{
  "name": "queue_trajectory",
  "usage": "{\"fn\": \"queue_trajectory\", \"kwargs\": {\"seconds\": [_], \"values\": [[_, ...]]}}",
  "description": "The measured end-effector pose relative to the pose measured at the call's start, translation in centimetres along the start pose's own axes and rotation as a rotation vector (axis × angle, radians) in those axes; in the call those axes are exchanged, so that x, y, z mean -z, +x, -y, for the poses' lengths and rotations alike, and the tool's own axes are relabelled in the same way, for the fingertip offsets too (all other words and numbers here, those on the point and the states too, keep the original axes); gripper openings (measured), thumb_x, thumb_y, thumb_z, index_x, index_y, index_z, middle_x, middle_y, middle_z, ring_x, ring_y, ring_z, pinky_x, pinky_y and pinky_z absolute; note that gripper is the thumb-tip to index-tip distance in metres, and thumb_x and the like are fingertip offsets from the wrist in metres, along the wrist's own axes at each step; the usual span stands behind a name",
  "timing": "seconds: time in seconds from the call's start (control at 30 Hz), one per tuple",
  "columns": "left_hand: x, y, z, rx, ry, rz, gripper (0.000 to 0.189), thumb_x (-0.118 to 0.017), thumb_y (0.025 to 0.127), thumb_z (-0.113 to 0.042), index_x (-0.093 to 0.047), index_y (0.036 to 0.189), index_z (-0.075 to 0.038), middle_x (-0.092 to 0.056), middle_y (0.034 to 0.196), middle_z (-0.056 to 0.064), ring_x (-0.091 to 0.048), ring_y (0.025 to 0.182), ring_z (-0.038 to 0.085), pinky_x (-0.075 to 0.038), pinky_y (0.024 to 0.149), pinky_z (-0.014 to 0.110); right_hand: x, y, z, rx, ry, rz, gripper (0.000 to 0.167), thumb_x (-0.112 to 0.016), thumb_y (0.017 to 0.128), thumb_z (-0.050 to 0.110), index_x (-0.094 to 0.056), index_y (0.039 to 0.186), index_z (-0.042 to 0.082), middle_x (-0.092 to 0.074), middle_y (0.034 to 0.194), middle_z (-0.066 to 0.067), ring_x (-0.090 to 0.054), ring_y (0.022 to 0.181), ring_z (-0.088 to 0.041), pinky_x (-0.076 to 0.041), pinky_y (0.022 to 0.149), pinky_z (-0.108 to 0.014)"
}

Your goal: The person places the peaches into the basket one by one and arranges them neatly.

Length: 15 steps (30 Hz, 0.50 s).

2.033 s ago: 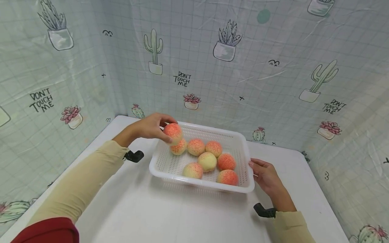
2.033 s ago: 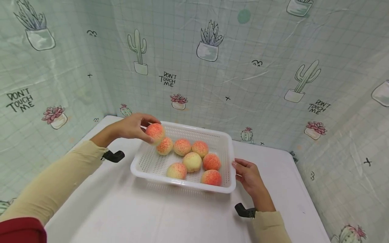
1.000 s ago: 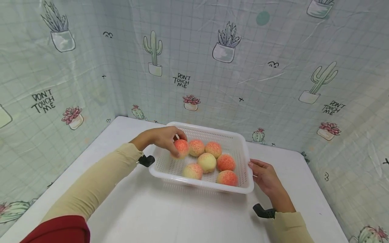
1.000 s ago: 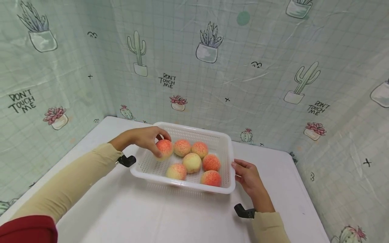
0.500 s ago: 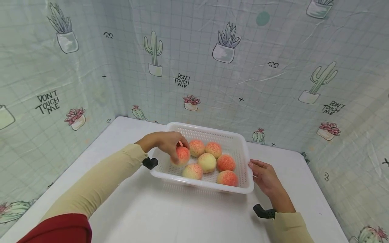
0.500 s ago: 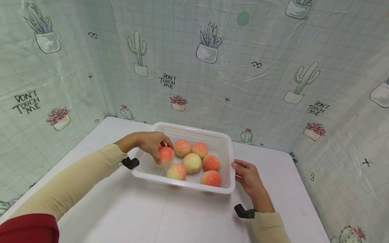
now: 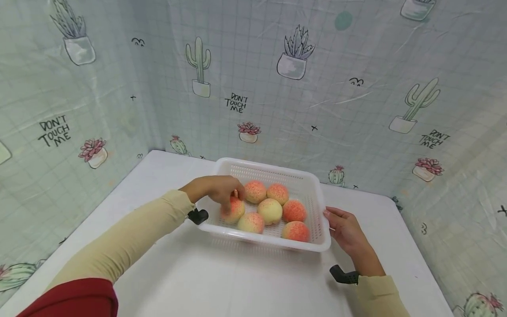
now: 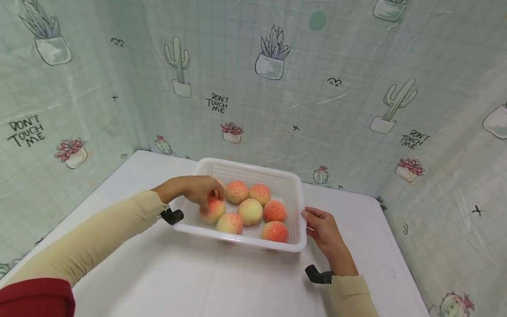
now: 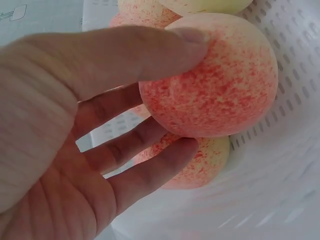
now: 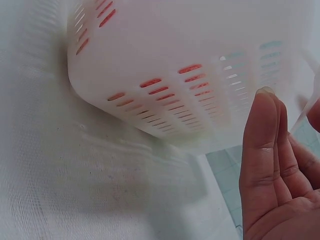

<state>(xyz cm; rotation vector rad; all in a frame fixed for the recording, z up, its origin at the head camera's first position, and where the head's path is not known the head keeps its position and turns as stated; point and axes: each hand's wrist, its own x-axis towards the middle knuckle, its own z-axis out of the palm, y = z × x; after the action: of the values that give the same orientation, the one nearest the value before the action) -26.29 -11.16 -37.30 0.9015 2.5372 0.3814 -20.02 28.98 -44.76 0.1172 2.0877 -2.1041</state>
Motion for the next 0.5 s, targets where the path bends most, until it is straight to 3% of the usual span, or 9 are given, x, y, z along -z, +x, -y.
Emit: {"fn": "queue_trajectory", "kwargs": {"seconds": [0.27,0.5], "values": [[0.0,0.2,-0.3,0.043,0.017,0.01,0.047,-0.088,0.079,-0.005,-0.073,0.123,-0.013,-0.072,0.121,0.004,-0.063,0.111,0.021,-0.057,0.103,0.041,0.0,0.1,0.1,-0.005,0.021,0.01,0.016,-0.068,0.103,0.026,-0.074,0.117,0.024,-0.076,0.106,0.016,-0.075,0.098,-0.007,-0.062,0.089,-0.025],[0.9,-1.0,0.1,-0.008,-0.024,-0.022,0.055,-0.083,0.082,-0.009,-0.068,0.135,-0.007,-0.07,0.134,0.01,-0.064,0.122,0.027,-0.055,0.107,0.046,0.0,0.1,0.0,0.003,-0.003,0.006,0.02,-0.068,0.103,0.027,-0.073,0.121,0.021,-0.076,0.106,0.016,-0.075,0.099,-0.007,-0.062,0.089,-0.025]]}}
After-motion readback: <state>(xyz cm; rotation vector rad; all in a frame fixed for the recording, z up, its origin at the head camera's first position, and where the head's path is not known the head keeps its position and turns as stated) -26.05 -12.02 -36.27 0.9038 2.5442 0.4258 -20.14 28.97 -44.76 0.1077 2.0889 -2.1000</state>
